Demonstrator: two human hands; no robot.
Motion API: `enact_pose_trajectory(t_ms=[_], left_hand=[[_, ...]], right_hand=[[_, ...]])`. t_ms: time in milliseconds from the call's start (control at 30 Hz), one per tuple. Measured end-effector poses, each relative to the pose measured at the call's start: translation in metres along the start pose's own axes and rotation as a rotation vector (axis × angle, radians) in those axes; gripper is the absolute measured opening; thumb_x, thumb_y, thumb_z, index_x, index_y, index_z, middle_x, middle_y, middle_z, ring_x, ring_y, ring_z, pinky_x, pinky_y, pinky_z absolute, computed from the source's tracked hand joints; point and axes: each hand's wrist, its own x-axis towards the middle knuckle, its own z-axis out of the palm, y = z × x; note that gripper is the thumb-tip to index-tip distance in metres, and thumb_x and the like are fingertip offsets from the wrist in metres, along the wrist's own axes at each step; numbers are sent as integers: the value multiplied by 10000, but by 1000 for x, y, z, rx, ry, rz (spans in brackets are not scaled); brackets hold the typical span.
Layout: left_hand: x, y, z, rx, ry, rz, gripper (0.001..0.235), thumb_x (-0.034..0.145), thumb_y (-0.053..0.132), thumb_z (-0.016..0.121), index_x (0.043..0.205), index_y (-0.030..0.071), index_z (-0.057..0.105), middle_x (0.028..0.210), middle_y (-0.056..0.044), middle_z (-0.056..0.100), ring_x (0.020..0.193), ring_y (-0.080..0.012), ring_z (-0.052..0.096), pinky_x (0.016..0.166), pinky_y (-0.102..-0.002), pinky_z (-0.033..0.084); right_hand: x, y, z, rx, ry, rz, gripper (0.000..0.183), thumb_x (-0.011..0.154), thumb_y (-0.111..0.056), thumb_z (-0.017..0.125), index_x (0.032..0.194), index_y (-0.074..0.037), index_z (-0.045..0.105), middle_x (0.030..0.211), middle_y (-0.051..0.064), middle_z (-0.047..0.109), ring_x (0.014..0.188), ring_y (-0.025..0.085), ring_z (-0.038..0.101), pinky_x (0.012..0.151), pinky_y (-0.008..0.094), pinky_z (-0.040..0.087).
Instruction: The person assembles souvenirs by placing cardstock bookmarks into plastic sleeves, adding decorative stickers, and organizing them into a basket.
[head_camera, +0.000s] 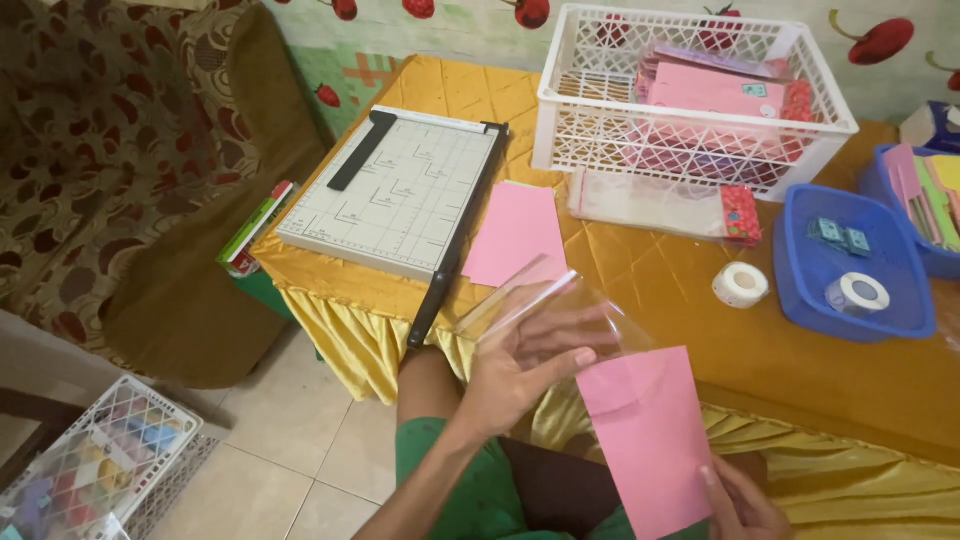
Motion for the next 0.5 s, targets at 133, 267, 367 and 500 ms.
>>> enact_pose_trajectory(t_ms=[133, 267, 367, 500], left_hand=[[1, 1, 2, 11, -54, -3, 665, 975, 34, 670, 1565, 64, 367, 1390, -168, 641, 1184, -315, 706, 1059, -448, 595], [7, 11, 11, 32, -5, -60, 636, 968, 73, 655, 1547, 50, 392, 1357, -171, 656, 1138, -328, 725, 952, -394, 649], [8, 11, 9, -40, -50, -100, 706, 967, 69, 653, 1594, 84, 328, 1397, -192, 629, 1171, -347, 701, 948, -407, 639], [10, 11, 7, 25, -90, -105, 682, 969, 134, 670, 1574, 108, 358, 1399, -149, 641, 1141, -286, 726, 1001, -432, 625]], right_hand=[[-13, -38, 3, -71, -69, -63, 264, 971, -49, 662, 1210, -11, 769, 965, 107, 769, 712, 93, 517, 706, 224, 408], [-20, -48, 3, -149, -75, -92, 207, 973, -74, 673, 1099, 0, 820, 1013, 101, 810, 883, 79, 664, 910, 211, 517], [-10, -11, -8, -158, -114, -93, 246, 970, -69, 656, 1158, -3, 802, 1054, 136, 810, 918, 140, 721, 908, 230, 537], [0, -3, -13, -232, -97, -251, 235, 982, -160, 666, 1158, -99, 810, 955, 18, 808, 806, 27, 668, 796, 170, 532]])
